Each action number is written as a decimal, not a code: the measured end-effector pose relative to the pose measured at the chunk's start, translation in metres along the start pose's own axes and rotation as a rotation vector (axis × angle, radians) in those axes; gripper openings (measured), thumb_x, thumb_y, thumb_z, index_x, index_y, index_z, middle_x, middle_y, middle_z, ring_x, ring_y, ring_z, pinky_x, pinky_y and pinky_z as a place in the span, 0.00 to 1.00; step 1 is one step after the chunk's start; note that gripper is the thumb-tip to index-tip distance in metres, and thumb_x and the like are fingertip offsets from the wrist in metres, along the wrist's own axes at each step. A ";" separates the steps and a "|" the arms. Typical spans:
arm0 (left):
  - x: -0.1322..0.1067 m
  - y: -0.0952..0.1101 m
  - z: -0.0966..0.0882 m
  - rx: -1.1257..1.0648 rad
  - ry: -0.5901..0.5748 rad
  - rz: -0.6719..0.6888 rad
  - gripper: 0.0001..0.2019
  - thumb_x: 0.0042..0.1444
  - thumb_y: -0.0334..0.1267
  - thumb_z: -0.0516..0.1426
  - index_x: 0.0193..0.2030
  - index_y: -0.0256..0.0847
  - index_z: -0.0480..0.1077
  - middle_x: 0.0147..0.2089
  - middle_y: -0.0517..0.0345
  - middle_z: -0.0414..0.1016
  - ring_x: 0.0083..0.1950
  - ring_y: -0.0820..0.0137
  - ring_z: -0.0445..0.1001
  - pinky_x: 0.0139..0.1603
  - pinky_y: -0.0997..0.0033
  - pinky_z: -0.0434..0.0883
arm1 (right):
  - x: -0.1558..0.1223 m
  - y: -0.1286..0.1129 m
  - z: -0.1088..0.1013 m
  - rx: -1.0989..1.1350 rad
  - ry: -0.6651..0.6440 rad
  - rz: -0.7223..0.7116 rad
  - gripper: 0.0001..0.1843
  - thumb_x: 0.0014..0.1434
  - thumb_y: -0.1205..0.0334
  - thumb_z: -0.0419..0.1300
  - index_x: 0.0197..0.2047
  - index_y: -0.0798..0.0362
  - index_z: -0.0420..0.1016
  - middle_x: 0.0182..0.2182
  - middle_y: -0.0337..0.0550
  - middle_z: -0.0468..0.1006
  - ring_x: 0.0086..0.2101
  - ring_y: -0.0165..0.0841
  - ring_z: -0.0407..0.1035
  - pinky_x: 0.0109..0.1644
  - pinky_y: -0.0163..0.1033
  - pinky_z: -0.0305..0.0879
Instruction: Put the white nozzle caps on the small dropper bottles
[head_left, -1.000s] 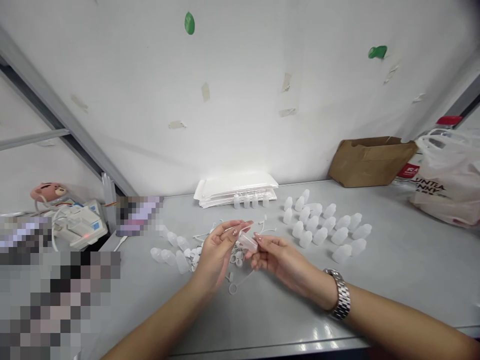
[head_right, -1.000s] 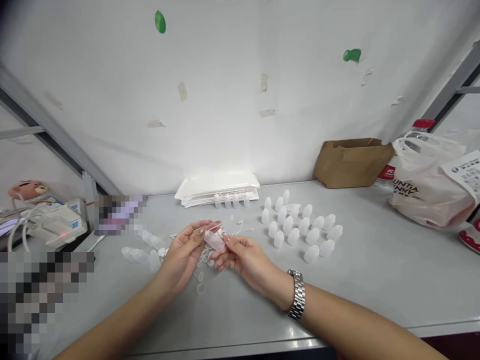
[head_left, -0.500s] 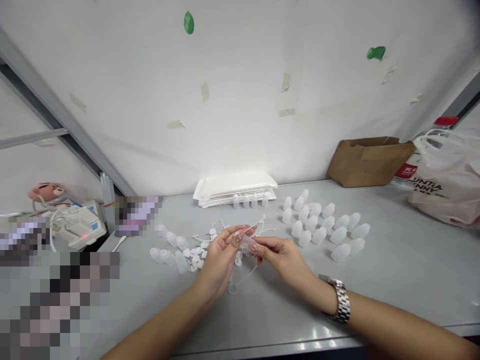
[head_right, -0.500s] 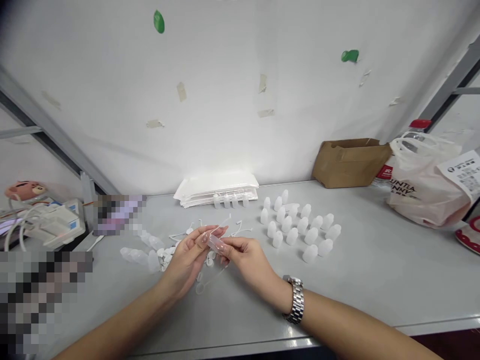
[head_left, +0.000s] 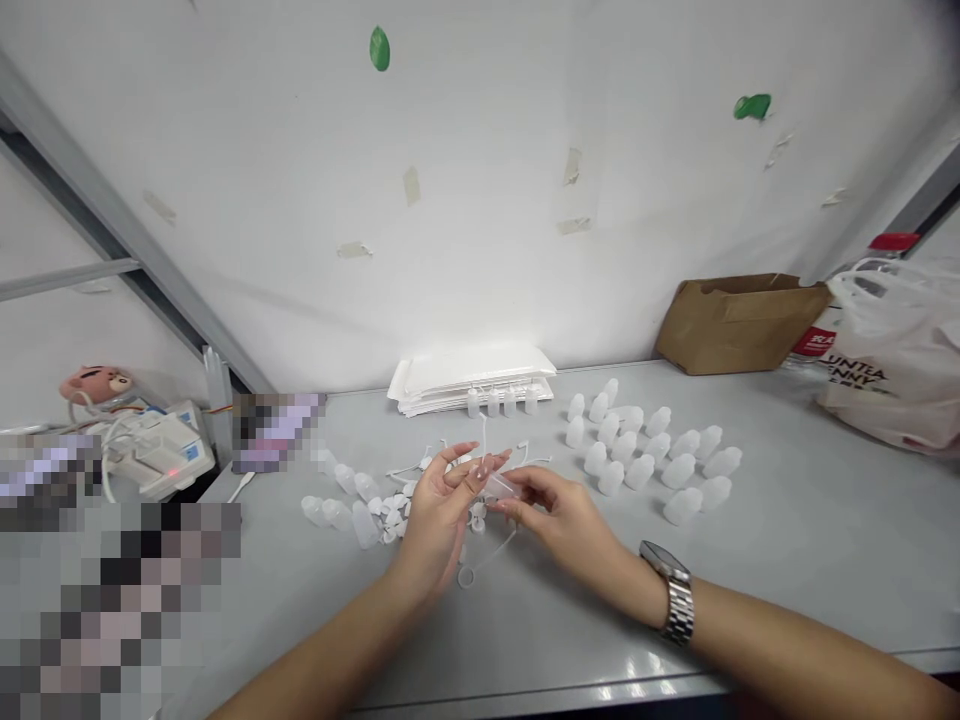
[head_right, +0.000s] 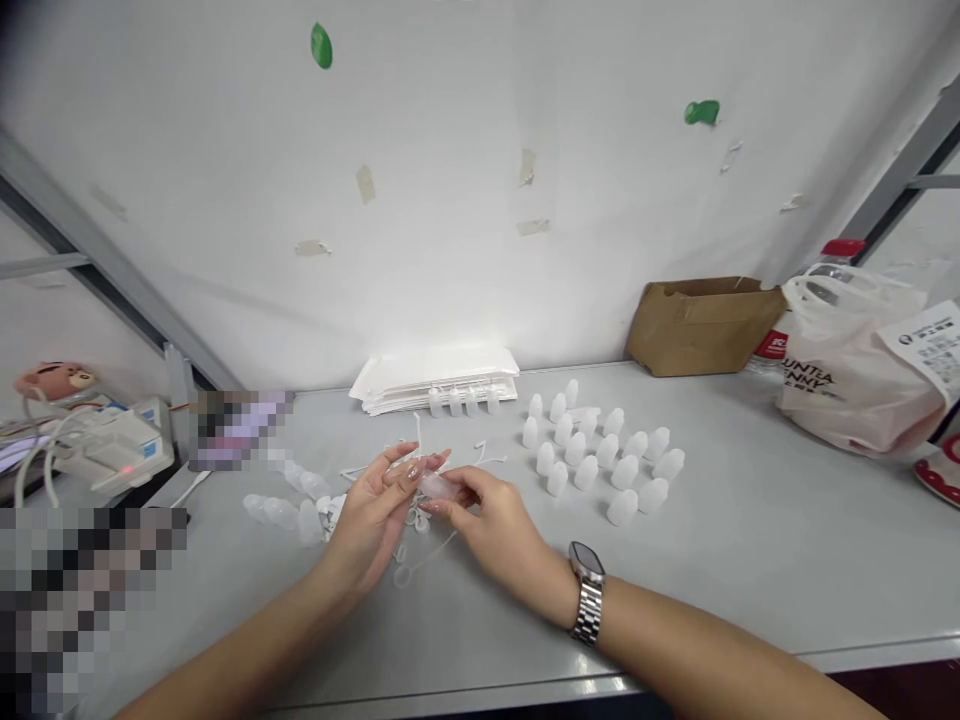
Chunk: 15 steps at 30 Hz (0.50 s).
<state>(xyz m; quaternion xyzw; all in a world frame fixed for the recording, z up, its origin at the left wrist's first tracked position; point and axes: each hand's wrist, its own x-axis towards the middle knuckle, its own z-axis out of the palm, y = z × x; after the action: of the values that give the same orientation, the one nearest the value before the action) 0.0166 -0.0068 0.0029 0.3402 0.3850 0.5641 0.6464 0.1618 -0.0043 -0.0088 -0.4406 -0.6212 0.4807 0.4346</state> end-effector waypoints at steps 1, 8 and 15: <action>0.000 -0.001 0.000 -0.009 -0.007 -0.003 0.15 0.49 0.36 0.62 0.43 0.39 0.64 0.41 0.51 0.79 0.53 0.61 0.70 0.54 0.60 0.62 | -0.002 0.000 0.001 -0.058 0.031 -0.043 0.09 0.50 0.59 0.63 0.36 0.52 0.75 0.24 0.38 0.72 0.27 0.30 0.63 0.34 0.37 0.60; -0.001 -0.005 -0.002 -0.042 -0.140 -0.034 0.10 0.49 0.38 0.61 0.38 0.38 0.69 0.42 0.50 0.78 0.54 0.60 0.68 0.48 0.64 0.67 | 0.000 -0.012 -0.004 0.236 -0.189 0.112 0.15 0.52 0.55 0.61 0.20 0.55 0.71 0.18 0.35 0.67 0.22 0.26 0.60 0.28 0.33 0.57; 0.002 0.003 -0.003 0.012 -0.247 -0.070 0.12 0.53 0.40 0.58 0.42 0.38 0.70 0.47 0.48 0.76 0.47 0.65 0.73 0.45 0.68 0.68 | 0.006 -0.004 -0.006 0.926 -0.465 0.407 0.10 0.52 0.61 0.62 0.27 0.61 0.72 0.19 0.37 0.68 0.20 0.21 0.59 0.25 0.29 0.56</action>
<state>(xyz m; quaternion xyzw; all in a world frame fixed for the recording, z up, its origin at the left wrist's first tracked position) 0.0125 -0.0040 0.0034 0.3970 0.3176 0.4926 0.7063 0.1654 0.0026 -0.0036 -0.1970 -0.3271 0.8622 0.3330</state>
